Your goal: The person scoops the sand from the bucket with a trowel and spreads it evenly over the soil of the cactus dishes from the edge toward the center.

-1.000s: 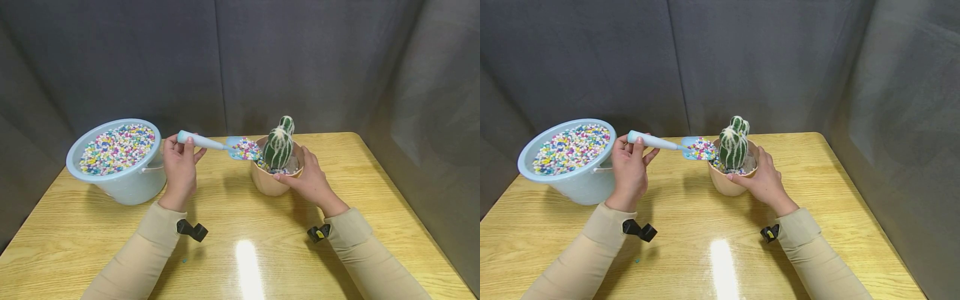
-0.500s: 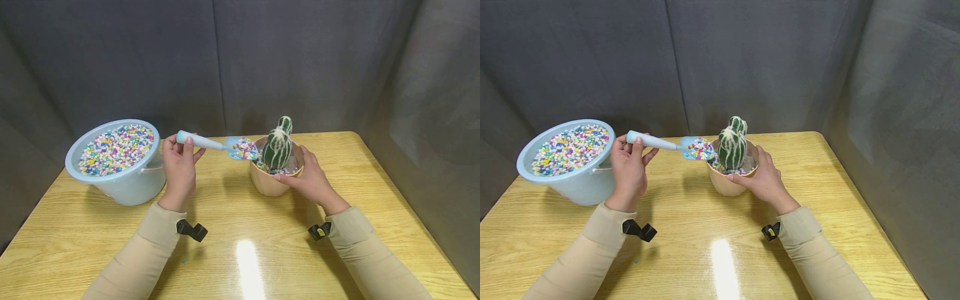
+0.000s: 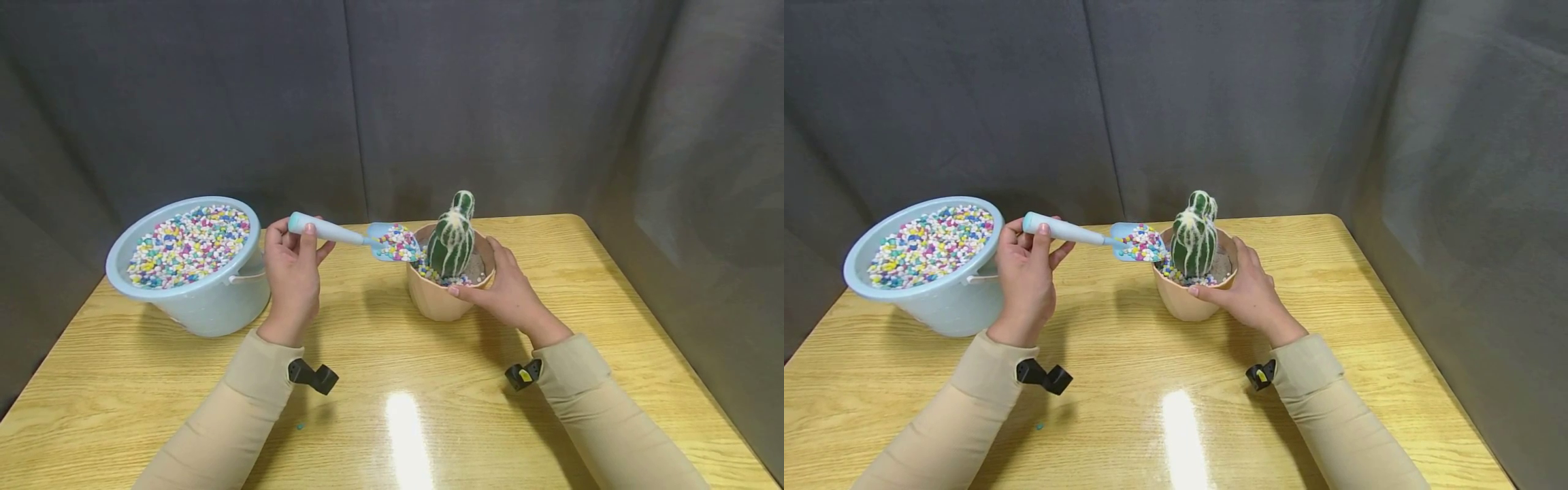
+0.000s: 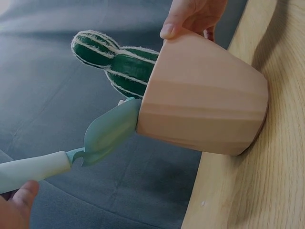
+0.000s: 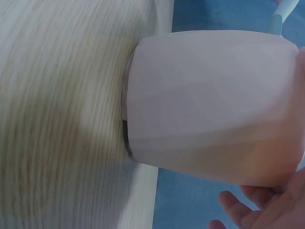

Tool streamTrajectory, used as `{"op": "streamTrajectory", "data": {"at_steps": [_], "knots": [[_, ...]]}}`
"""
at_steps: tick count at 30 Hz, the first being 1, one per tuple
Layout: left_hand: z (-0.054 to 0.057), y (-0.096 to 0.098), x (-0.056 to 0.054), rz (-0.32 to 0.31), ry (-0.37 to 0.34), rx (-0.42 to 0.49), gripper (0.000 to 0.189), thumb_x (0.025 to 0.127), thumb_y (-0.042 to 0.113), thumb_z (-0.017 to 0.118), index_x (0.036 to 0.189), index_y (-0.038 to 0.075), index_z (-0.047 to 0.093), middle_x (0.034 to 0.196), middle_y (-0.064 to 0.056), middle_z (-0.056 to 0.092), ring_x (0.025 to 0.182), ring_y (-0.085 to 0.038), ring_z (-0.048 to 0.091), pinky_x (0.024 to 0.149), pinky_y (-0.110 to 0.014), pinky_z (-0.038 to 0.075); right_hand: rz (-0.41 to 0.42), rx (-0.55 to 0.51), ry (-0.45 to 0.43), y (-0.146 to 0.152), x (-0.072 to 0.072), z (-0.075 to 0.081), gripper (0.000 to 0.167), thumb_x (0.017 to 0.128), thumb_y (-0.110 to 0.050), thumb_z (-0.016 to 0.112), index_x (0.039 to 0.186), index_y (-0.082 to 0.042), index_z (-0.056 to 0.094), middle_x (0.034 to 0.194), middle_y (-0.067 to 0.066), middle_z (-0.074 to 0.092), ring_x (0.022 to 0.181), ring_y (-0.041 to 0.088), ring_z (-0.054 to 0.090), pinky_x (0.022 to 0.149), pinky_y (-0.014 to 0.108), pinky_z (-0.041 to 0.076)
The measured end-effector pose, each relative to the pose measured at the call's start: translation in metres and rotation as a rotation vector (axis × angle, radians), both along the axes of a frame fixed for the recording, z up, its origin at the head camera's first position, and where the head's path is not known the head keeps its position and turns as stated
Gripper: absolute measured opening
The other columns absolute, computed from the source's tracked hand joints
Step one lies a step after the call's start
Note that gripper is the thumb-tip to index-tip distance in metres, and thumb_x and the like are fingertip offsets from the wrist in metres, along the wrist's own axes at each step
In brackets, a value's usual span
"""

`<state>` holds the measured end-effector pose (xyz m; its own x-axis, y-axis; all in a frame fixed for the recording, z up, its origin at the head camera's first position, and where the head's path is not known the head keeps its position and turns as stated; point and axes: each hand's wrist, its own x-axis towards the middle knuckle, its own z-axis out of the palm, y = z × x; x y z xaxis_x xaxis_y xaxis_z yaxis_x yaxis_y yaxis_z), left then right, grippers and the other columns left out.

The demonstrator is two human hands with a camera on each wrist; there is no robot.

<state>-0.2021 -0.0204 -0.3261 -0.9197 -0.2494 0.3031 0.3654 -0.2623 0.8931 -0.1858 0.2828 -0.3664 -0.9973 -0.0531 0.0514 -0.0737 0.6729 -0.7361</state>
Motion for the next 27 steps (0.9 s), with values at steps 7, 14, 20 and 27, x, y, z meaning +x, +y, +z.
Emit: {"op": "streamTrajectory", "data": {"at_steps": [7, 14, 20, 27], "knots": [[0.0008, -0.0014, -0.0010, 0.003, 0.006, -0.009, 0.015, 0.108, 0.000, 0.049, 0.122, 0.001, 0.045, 0.124, -0.022, 0.060, 0.115, -0.024, 0.064, 0.097, -0.039, 0.058, 0.015, 0.006, -0.001, 0.0018, -0.0014, 0.0001, 0.117, 0.083, -0.040, 0.085, 0.162, 0.003, 0.010, 0.163, 0.030, 0.020, 0.148, 0.049, 0.026, 0.119, 0.066, 0.025], [0.0038, -0.0022, -0.0013, 0.006, 0.032, -0.056, 0.016, 0.106, -0.001, 0.053, 0.121, 0.001, 0.047, 0.121, -0.018, 0.064, 0.111, -0.023, 0.065, 0.095, -0.038, 0.058, 0.029, 0.009, 0.025, 0.0030, -0.0030, -0.0003, 0.114, 0.083, -0.037, 0.085, 0.161, 0.005, 0.013, 0.161, 0.032, 0.023, 0.147, 0.048, 0.028, 0.119, 0.064, 0.026], [0.0068, -0.0020, -0.0014, 0.011, 0.026, -0.085, 0.018, 0.106, -0.001, 0.054, 0.123, 0.001, 0.047, 0.122, -0.020, 0.065, 0.110, -0.022, 0.066, 0.096, -0.039, 0.058, 0.037, -0.001, 0.032, 0.0033, -0.0033, -0.0001, 0.113, 0.082, -0.035, 0.086, 0.161, 0.005, 0.014, 0.159, 0.032, 0.025, 0.146, 0.048, 0.029, 0.119, 0.064, 0.026], [0.0087, -0.0029, -0.0005, 0.002, 0.030, -0.137, 0.021, 0.106, 0.000, 0.055, 0.125, 0.000, 0.047, 0.124, -0.021, 0.064, 0.111, -0.023, 0.066, 0.097, -0.038, 0.058, 0.037, -0.007, 0.016, 0.0024, -0.0027, 0.0003, 0.114, 0.083, -0.036, 0.086, 0.161, 0.005, 0.013, 0.161, 0.032, 0.022, 0.147, 0.048, 0.027, 0.120, 0.064, 0.024]]}}
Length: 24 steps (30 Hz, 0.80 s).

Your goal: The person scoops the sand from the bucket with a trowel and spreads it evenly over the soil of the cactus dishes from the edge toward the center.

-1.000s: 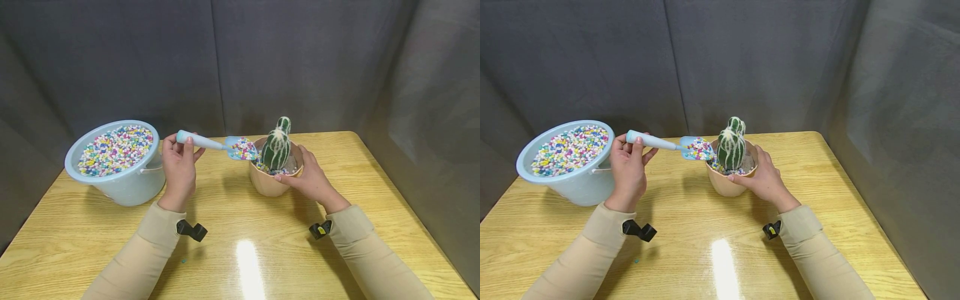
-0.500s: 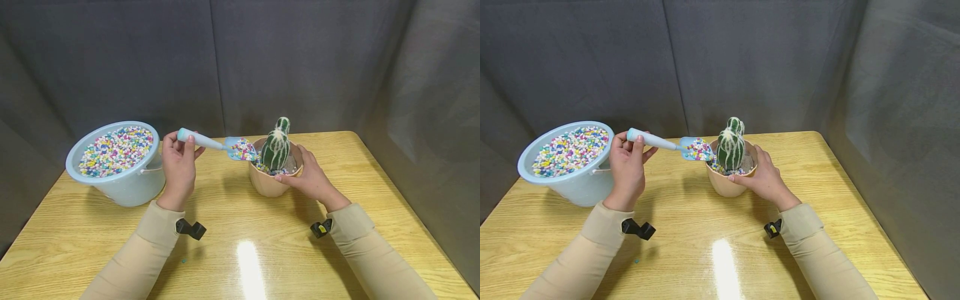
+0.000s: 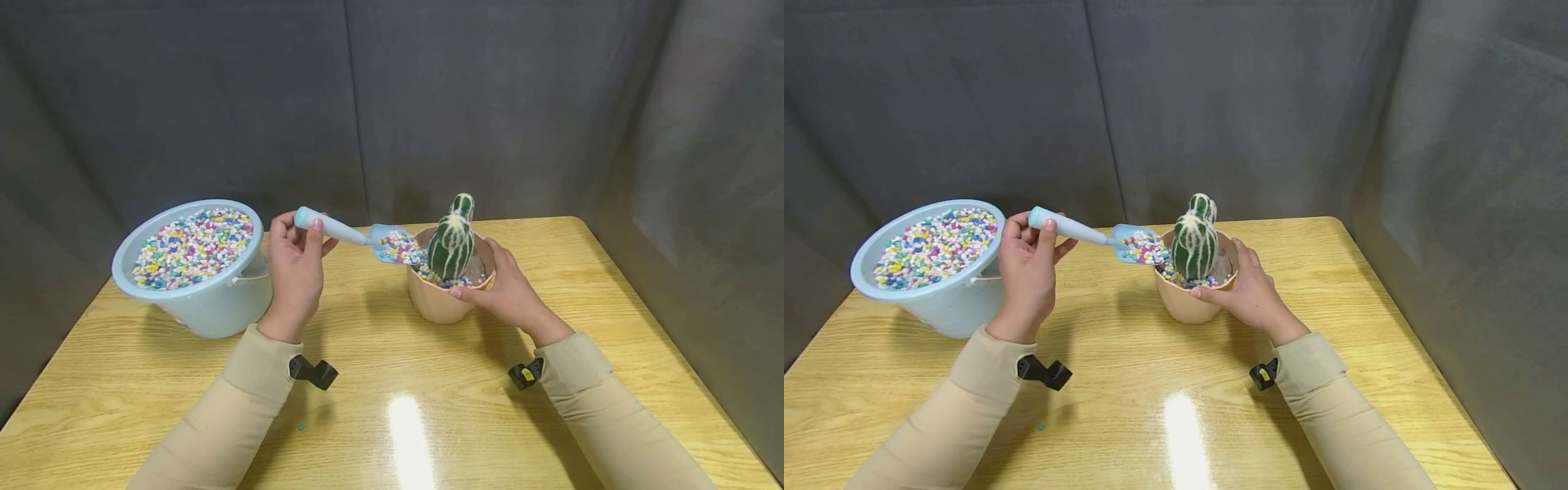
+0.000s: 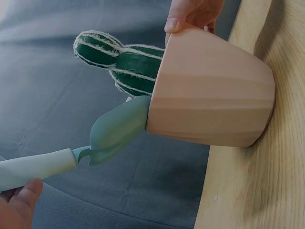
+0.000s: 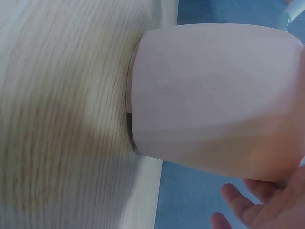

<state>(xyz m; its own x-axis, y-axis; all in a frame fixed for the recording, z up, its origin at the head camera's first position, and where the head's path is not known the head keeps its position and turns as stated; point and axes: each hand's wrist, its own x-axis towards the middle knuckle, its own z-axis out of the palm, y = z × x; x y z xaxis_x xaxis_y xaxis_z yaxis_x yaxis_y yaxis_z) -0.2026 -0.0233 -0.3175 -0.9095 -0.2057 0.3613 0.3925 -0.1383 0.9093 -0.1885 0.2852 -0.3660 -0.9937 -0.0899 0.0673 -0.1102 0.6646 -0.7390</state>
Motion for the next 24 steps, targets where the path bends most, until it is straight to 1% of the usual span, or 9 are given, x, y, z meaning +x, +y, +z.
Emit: {"op": "streamTrajectory", "data": {"at_steps": [6, 12, 18, 24], "knots": [[0.0001, 0.0002, -0.0007, -0.004, 0.020, -0.072, 0.026, 0.107, 0.002, 0.055, 0.129, -0.002, 0.044, 0.126, -0.019, 0.064, 0.115, -0.024, 0.066, 0.097, -0.037, 0.057, -0.002, 0.006, 0.004, 0.0006, 0.0003, -0.0010, 0.113, 0.083, -0.035, 0.086, 0.160, 0.005, 0.013, 0.160, 0.033, 0.023, 0.146, 0.049, 0.028, 0.120, 0.064, 0.025], [0.0015, 0.0004, -0.0010, 0.012, 0.015, -0.068, 0.023, 0.106, 0.003, 0.057, 0.126, -0.001, 0.047, 0.126, -0.022, 0.065, 0.113, -0.026, 0.066, 0.097, -0.036, 0.057, -0.001, 0.003, 0.014, 0.0003, -0.0009, -0.0013, 0.112, 0.082, -0.035, 0.086, 0.160, 0.005, 0.015, 0.160, 0.033, 0.023, 0.146, 0.049, 0.028, 0.120, 0.064, 0.024], [0.0010, 0.0011, -0.0011, 0.007, 0.031, -0.085, 0.024, 0.106, 0.002, 0.056, 0.127, -0.001, 0.046, 0.126, -0.020, 0.065, 0.114, -0.025, 0.066, 0.097, -0.036, 0.058, 0.011, 0.003, 0.008, 0.0034, -0.0013, -0.0008, 0.112, 0.083, -0.034, 0.085, 0.160, 0.005, 0.015, 0.160, 0.033, 0.022, 0.147, 0.049, 0.026, 0.120, 0.064, 0.023], [0.0003, 0.0025, -0.0010, 0.002, 0.035, -0.075, 0.023, 0.106, 0.002, 0.056, 0.126, 0.000, 0.045, 0.125, -0.019, 0.065, 0.114, -0.025, 0.066, 0.097, -0.037, 0.057, 0.036, -0.003, 0.000, 0.0060, -0.0021, -0.0012, 0.112, 0.083, -0.034, 0.085, 0.161, 0.005, 0.013, 0.162, 0.032, 0.019, 0.149, 0.048, 0.024, 0.121, 0.064, 0.022]]}}
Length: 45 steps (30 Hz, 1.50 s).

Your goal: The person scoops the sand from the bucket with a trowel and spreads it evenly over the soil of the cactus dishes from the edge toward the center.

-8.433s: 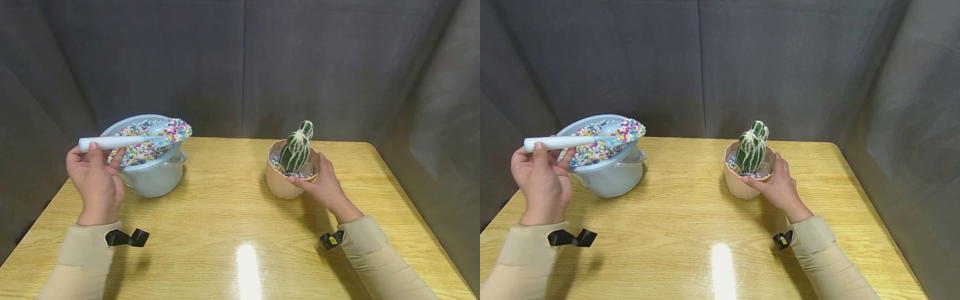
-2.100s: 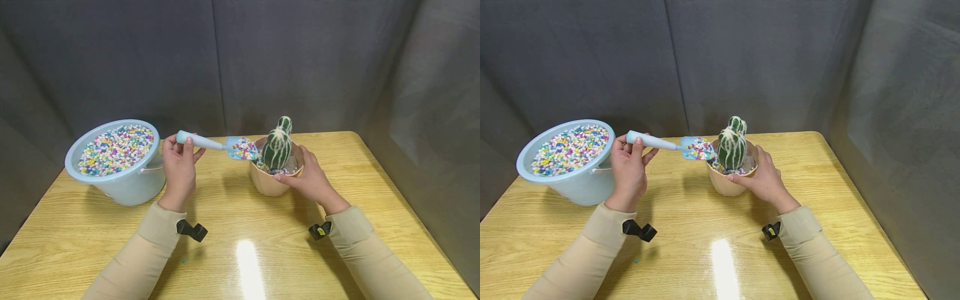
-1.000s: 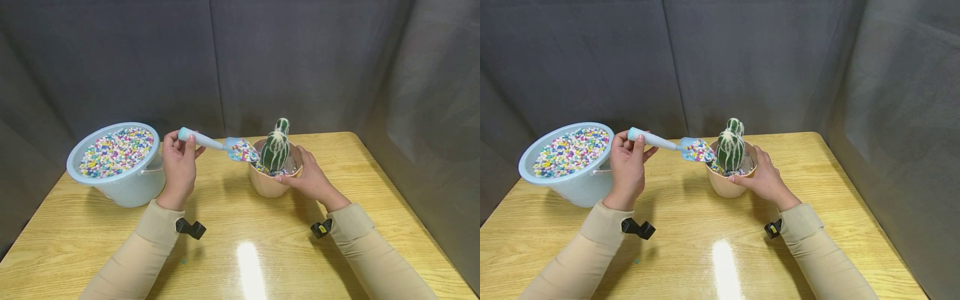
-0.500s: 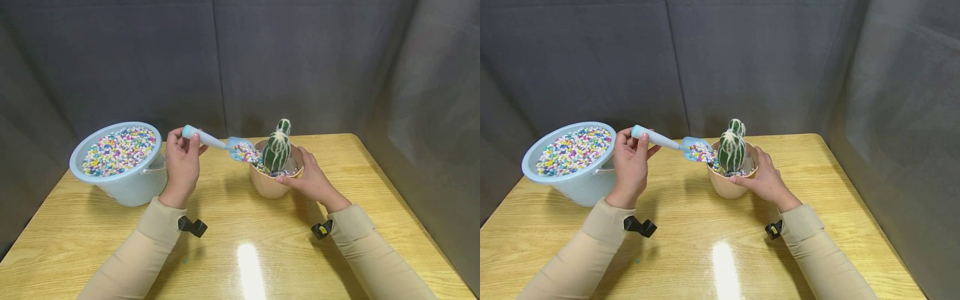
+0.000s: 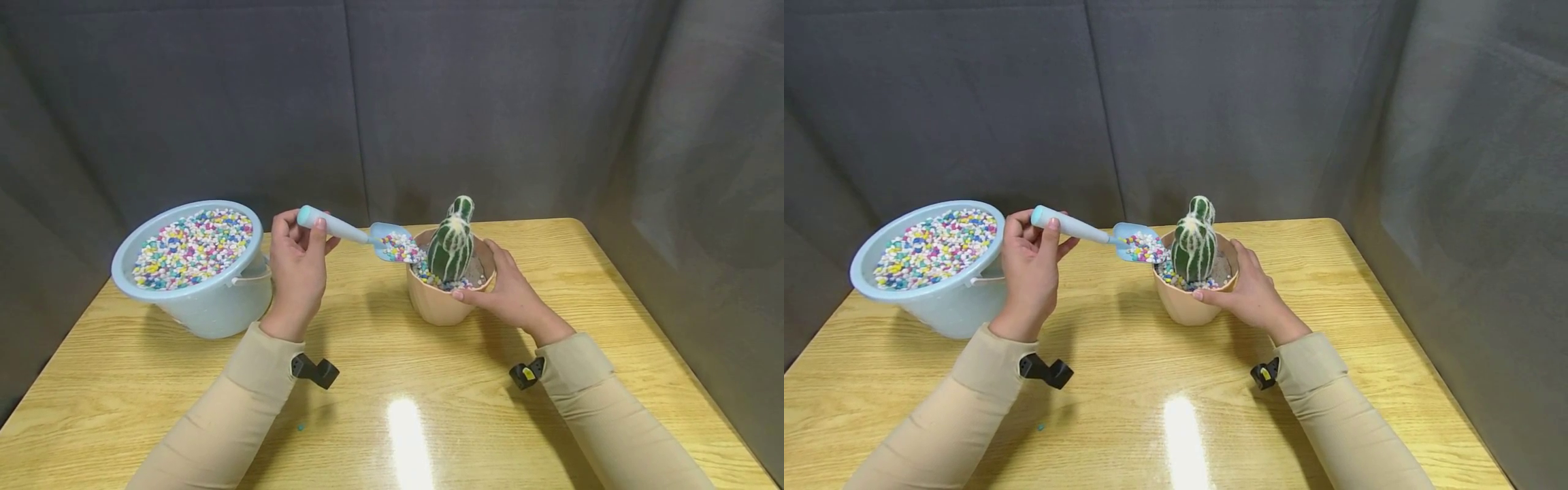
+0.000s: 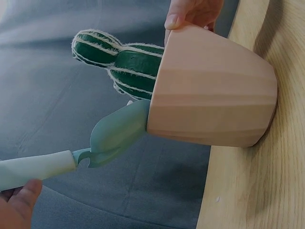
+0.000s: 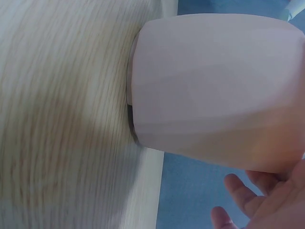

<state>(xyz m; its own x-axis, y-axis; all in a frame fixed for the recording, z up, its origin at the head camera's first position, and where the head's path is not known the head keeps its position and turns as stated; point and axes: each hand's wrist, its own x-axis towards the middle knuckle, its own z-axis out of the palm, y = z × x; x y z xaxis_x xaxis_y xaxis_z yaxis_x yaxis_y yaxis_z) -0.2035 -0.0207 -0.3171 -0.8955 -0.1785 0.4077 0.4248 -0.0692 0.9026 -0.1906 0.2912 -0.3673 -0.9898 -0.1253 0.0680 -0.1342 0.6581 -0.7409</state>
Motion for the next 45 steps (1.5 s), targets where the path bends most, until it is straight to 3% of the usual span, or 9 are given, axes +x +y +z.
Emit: {"op": "streamTrajectory", "data": {"at_steps": [10, 20, 28, 34, 40, 45], "knots": [[-0.001, 0.002, 0.000, 0.023, -0.001, 0.009, 0.021, 0.105, 0.001, 0.058, 0.123, 0.001, 0.048, 0.124, -0.022, 0.066, 0.115, -0.027, 0.066, 0.096, -0.036, 0.057, 0.027, -0.001, -0.014, 0.003, -0.004, -0.006, 0.113, 0.084, -0.035, 0.084, 0.162, 0.002, 0.011, 0.164, 0.030, 0.015, 0.151, 0.047, 0.020, 0.121, 0.064, 0.021], [-0.004, 0.002, -0.001, 0.026, 0.010, 0.040, 0.018, 0.104, 0.000, 0.058, 0.120, 0.002, 0.049, 0.120, -0.023, 0.066, 0.105, -0.017, 0.068, 0.094, -0.035, 0.059, 0.040, 0.000, -0.027, 0.003, -0.003, -0.003, 0.116, 0.083, -0.035, 0.084, 0.162, 0.002, 0.008, 0.165, 0.030, 0.013, 0.150, 0.049, 0.019, 0.121, 0.065, 0.021], [-0.006, 0.004, -0.002, 0.014, 0.025, 0.064, 0.018, 0.104, -0.001, 0.058, 0.119, 0.003, 0.049, 0.118, -0.020, 0.067, 0.104, -0.015, 0.067, 0.093, -0.033, 0.059, -0.110, 0.117, 0.060, -0.027, 0.020, 0.006, 0.121, 0.083, -0.046, 0.084, 0.161, 0.008, 0.009, 0.164, 0.032, 0.015, 0.150, 0.049, 0.018, 0.113, 0.075, 0.021], [-0.006, 0.003, -0.001, 0.006, 0.012, 0.042, 0.020, 0.104, 0.000, 0.059, 0.121, 0.001, 0.048, 0.122, -0.023, 0.066, 0.110, -0.022, 0.067, 0.095, -0.034, 0.058, -0.219, 0.137, 0.122, -0.050, 0.024, 0.002, 0.121, 0.080, -0.053, 0.084, 0.161, 0.005, 0.015, 0.163, 0.029, 0.021, 0.149, 0.047, 0.021, 0.109, 0.074, 0.022], [-0.008, 0.003, -0.001, 0.013, 0.003, 0.042, 0.020, 0.104, -0.001, 0.058, 0.121, 0.001, 0.047, 0.122, -0.024, 0.065, 0.114, -0.026, 0.066, 0.096, -0.034, 0.057, -0.255, 0.122, 0.144, -0.056, 0.021, -0.002, 0.119, 0.079, -0.056, 0.083, 0.161, 0.002, 0.018, 0.161, 0.029, 0.025, 0.148, 0.046, 0.024, 0.111, 0.071, 0.022], [-0.006, 0.004, 0.000, 0.013, 0.018, 0.053, 0.020, 0.104, -0.001, 0.059, 0.121, 0.001, 0.048, 0.121, -0.023, 0.065, 0.111, -0.022, 0.066, 0.096, -0.034, 0.058, -0.244, 0.110, 0.148, -0.053, 0.021, -0.002, 0.114, 0.081, -0.052, 0.084, 0.160, 0.001, 0.021, 0.162, 0.027, 0.025, 0.147, 0.046, 0.026, 0.111, 0.070, 0.022]]}}
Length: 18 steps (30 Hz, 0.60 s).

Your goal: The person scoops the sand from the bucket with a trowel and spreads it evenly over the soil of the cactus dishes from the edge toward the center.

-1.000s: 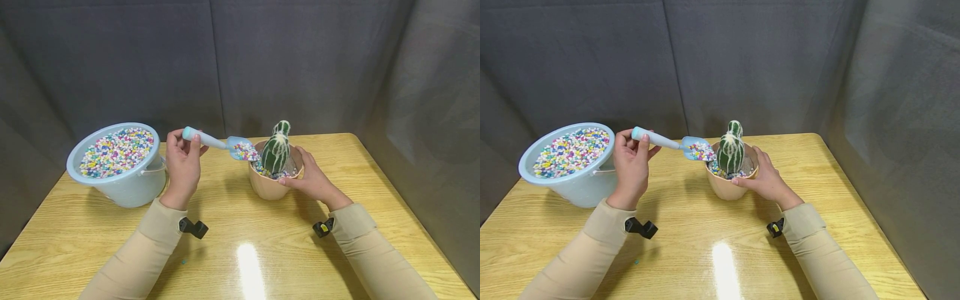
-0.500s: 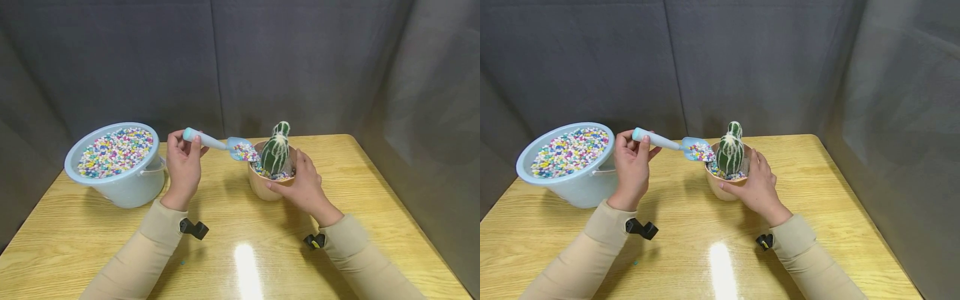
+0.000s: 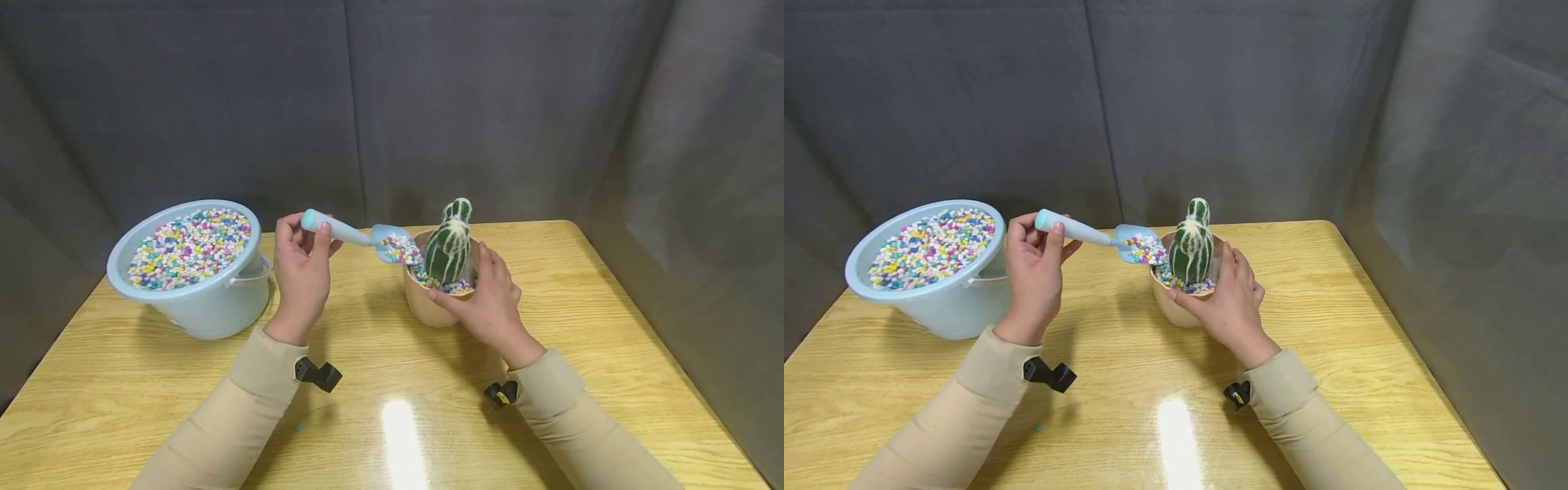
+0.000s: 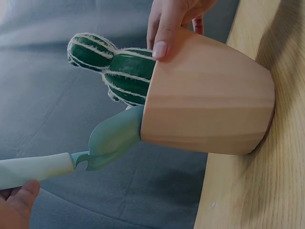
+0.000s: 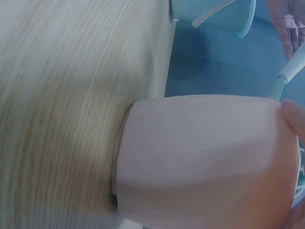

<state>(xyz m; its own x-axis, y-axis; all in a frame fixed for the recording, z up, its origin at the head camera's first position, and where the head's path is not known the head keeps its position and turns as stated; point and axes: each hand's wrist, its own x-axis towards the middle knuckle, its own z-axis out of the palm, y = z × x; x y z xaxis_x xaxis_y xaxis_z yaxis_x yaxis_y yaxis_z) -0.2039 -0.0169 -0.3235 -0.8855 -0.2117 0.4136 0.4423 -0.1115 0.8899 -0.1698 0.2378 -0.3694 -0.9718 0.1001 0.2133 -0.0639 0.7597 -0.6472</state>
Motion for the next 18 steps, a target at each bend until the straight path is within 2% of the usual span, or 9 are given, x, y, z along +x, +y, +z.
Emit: {"op": "streamTrajectory", "data": {"at_steps": [5, 11, 15, 18], "knots": [[0.001, 0.001, 0.000, -0.001, 0.022, 0.005, 0.019, 0.103, -0.002, 0.059, 0.119, 0.001, 0.048, 0.120, -0.026, 0.064, 0.108, -0.018, 0.067, 0.094, -0.033, 0.058, 0.055, -0.047, -0.029, 0.006, -0.002, -0.001, 0.114, 0.083, -0.047, 0.085, 0.162, 0.000, 0.018, 0.163, 0.028, 0.020, 0.145, 0.050, 0.026, 0.113, 0.070, 0.021], [0.002, 0.001, 0.000, 0.007, 0.037, -0.019, 0.019, 0.103, -0.002, 0.059, 0.119, 0.000, 0.048, 0.119, -0.023, 0.065, 0.114, -0.028, 0.066, 0.093, -0.032, 0.058, 0.126, -0.086, -0.070, 0.014, -0.006, 0.000, 0.124, 0.081, -0.043, 0.088, 0.163, 0.001, 0.006, 0.165, 0.029, 0.013, 0.149, 0.050, 0.020, 0.120, 0.066, 0.021], [0.003, 0.001, 0.001, 0.014, 0.034, -0.031, 0.020, 0.103, -0.002, 0.059, 0.120, 0.000, 0.048, 0.119, -0.020, 0.066, 0.116, -0.030, 0.065, 0.094, -0.032, 0.058, 0.160, -0.079, -0.087, 0.019, -0.009, 0.001, 0.125, 0.081, -0.043, 0.088, 0.163, 0.000, 0.006, 0.165, 0.029, 0.013, 0.150, 0.049, 0.018, 0.120, 0.067, 0.019], [0.003, 0.001, 0.001, 0.018, 0.042, -0.049, 0.020, 0.103, -0.002, 0.059, 0.120, -0.001, 0.048, 0.120, -0.023, 0.066, 0.116, -0.030, 0.065, 0.094, -0.032, 0.058, 0.179, -0.074, -0.087, 0.021, -0.011, 0.001, 0.123, 0.081, -0.041, 0.088, 0.163, 0.001, 0.007, 0.165, 0.029, 0.013, 0.150, 0.049, 0.018, 0.121, 0.066, 0.019]]}}
